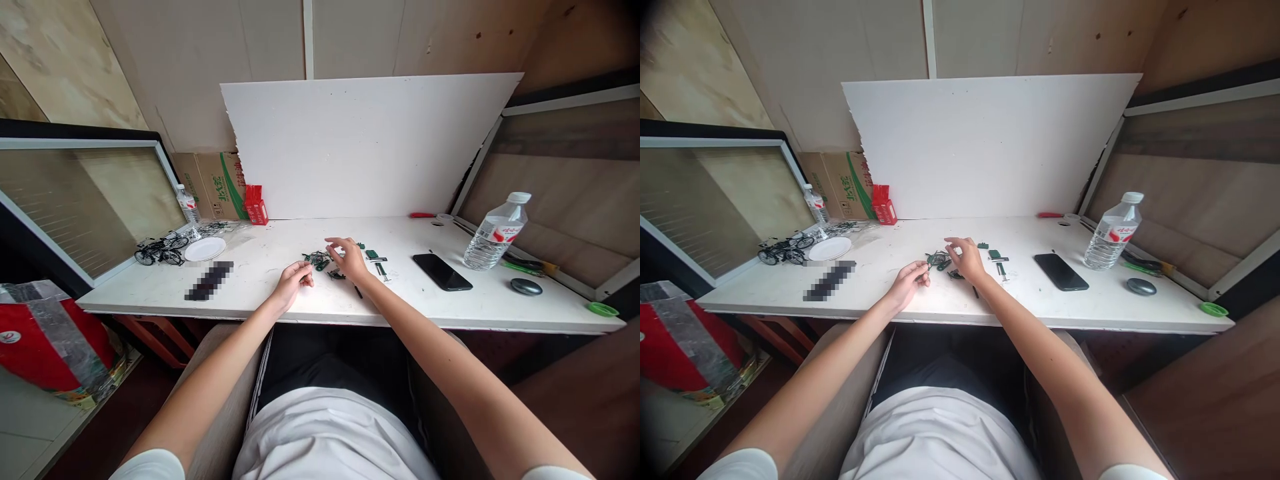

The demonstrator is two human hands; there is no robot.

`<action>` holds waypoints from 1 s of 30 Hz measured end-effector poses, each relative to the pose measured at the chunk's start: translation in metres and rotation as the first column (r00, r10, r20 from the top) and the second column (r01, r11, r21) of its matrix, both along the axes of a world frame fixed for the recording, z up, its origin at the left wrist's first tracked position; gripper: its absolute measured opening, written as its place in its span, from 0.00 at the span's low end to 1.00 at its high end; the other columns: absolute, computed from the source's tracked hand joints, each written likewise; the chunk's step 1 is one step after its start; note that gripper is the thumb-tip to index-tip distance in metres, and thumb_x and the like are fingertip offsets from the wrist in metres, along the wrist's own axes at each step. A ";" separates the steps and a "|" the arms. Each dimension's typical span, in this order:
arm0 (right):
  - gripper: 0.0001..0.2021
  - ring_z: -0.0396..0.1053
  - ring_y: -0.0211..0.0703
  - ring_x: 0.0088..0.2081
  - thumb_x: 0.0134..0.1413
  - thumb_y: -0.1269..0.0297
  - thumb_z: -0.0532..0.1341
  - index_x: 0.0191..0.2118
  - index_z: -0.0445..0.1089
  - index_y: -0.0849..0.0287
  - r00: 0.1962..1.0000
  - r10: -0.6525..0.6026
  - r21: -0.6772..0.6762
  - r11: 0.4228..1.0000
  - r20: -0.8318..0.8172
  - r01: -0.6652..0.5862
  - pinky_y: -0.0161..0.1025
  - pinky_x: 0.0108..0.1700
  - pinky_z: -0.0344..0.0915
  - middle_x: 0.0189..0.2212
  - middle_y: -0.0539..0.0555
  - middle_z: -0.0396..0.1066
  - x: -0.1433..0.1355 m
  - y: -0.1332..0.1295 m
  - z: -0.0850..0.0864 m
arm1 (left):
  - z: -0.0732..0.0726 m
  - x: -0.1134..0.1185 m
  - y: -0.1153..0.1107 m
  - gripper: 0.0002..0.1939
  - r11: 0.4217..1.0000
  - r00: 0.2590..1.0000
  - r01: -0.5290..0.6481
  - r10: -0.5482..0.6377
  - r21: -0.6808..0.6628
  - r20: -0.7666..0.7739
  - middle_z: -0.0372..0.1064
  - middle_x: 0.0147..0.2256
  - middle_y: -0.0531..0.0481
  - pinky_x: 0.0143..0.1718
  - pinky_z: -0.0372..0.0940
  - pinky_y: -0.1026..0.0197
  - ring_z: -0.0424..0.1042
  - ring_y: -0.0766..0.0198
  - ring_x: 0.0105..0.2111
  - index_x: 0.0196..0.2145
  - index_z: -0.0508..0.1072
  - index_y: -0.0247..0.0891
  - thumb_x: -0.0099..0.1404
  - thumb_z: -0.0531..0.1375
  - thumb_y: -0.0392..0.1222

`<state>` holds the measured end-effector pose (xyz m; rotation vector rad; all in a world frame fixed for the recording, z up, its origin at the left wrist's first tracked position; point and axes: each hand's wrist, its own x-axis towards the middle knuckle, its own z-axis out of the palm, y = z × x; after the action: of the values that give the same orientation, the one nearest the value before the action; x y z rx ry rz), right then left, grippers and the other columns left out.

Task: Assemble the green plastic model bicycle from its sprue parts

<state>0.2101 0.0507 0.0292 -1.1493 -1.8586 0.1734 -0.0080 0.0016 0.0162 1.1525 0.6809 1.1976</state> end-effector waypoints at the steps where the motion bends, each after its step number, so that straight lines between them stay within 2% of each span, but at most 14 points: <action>1: 0.17 0.74 0.54 0.52 0.73 0.53 0.58 0.56 0.78 0.54 0.997 0.050 -0.028 0.998 -0.061 -0.052 0.49 0.57 0.67 0.49 0.59 0.81 0.002 -0.009 0.000 | -0.001 0.000 0.000 0.18 1.000 1.000 -0.001 0.001 0.002 -0.008 0.67 0.28 0.56 0.37 0.63 0.63 0.71 0.68 0.28 0.40 0.73 0.37 0.61 0.72 0.50; 6: 0.17 0.77 0.56 0.50 0.65 0.46 0.66 0.48 0.82 0.52 0.924 0.176 -0.163 0.956 -0.340 -0.242 0.49 0.50 0.71 0.49 0.59 0.82 0.004 -0.039 -0.004 | -0.010 0.001 0.006 0.22 0.998 0.995 -0.034 0.039 0.049 -0.096 0.74 0.32 0.52 0.42 0.65 0.61 0.76 0.65 0.32 0.45 0.73 0.37 0.62 0.73 0.52; 8: 0.18 0.77 0.54 0.47 0.59 0.46 0.71 0.47 0.82 0.52 0.844 0.188 -0.215 0.918 -0.503 -0.333 0.47 0.47 0.72 0.47 0.59 0.81 0.002 -0.040 -0.006 | -0.014 0.001 0.007 0.24 0.997 0.991 -0.047 0.055 0.069 -0.120 0.76 0.35 0.51 0.43 0.65 0.61 0.78 0.65 0.34 0.47 0.73 0.37 0.61 0.74 0.52; 11: 0.21 0.75 0.45 0.38 0.53 0.47 0.75 0.50 0.82 0.51 0.675 0.128 -0.294 0.830 -0.727 -0.474 0.44 0.40 0.71 0.47 0.57 0.80 -0.002 -0.036 -0.006 | -0.014 0.003 0.007 0.25 0.995 0.990 -0.064 0.074 0.083 -0.124 0.77 0.36 0.50 0.44 0.66 0.60 0.79 0.63 0.35 0.46 0.73 0.36 0.59 0.75 0.52; 13: 0.22 0.72 0.39 0.34 0.52 0.48 0.76 0.49 0.82 0.52 0.592 0.118 -0.309 0.762 -0.798 -0.569 0.41 0.38 0.69 0.48 0.56 0.79 -0.003 -0.035 -0.007 | -0.013 0.004 0.005 0.26 0.994 0.989 -0.070 0.081 0.088 -0.124 0.78 0.38 0.48 0.45 0.67 0.58 0.80 0.62 0.35 0.45 0.73 0.35 0.58 0.76 0.52; 15: 0.21 0.69 0.36 0.33 0.51 0.49 0.77 0.48 0.83 0.54 0.548 0.134 -0.303 0.714 -0.826 -0.631 0.39 0.37 0.67 0.47 0.55 0.79 -0.003 -0.035 -0.007 | -0.011 0.005 0.004 0.26 0.993 0.989 -0.072 0.083 0.089 -0.119 0.79 0.40 0.47 0.47 0.68 0.57 0.81 0.61 0.36 0.45 0.74 0.35 0.57 0.77 0.51; 19: 0.23 0.67 0.35 0.33 0.49 0.48 0.77 0.48 0.82 0.55 0.530 0.146 -0.304 0.681 -0.835 -0.666 0.37 0.34 0.63 0.45 0.55 0.79 -0.001 -0.036 -0.009 | -0.011 0.006 0.002 0.27 0.994 0.990 -0.082 0.089 0.069 -0.105 0.79 0.40 0.46 0.49 0.69 0.55 0.83 0.58 0.37 0.44 0.73 0.34 0.54 0.79 0.48; 23: 0.23 0.66 0.37 0.32 0.50 0.47 0.76 0.48 0.82 0.55 0.556 0.174 -0.314 0.672 -0.813 -0.670 0.37 0.33 0.61 0.40 0.54 0.78 -0.003 -0.036 -0.010 | -0.013 0.005 0.002 0.26 0.995 0.991 -0.080 0.086 0.068 -0.102 0.79 0.39 0.46 0.50 0.71 0.54 0.84 0.56 0.38 0.44 0.74 0.34 0.54 0.79 0.46; 27: 0.22 0.66 0.38 0.32 0.51 0.48 0.77 0.48 0.83 0.55 0.555 0.233 -0.320 0.616 -0.799 -0.720 0.38 0.33 0.60 0.32 0.51 0.75 -0.006 -0.036 -0.012 | -0.016 0.005 0.004 0.25 0.995 0.992 -0.062 0.071 0.082 -0.103 0.80 0.40 0.44 0.52 0.72 0.52 0.83 0.56 0.40 0.43 0.76 0.34 0.54 0.79 0.45; 30: 0.23 0.67 0.39 0.32 0.50 0.48 0.77 0.48 0.83 0.54 0.556 0.232 -0.332 0.600 -0.798 -0.727 0.38 0.32 0.59 0.31 0.51 0.74 -0.007 -0.037 -0.011 | -0.017 0.005 0.004 0.24 0.994 0.992 -0.057 0.066 0.093 -0.105 0.81 0.39 0.44 0.54 0.73 0.51 0.83 0.56 0.41 0.43 0.77 0.34 0.53 0.79 0.45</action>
<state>0.2033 0.0141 0.0179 -0.7006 -1.3714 1.5107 -0.0032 0.0060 -0.0010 1.2863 0.7554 1.2350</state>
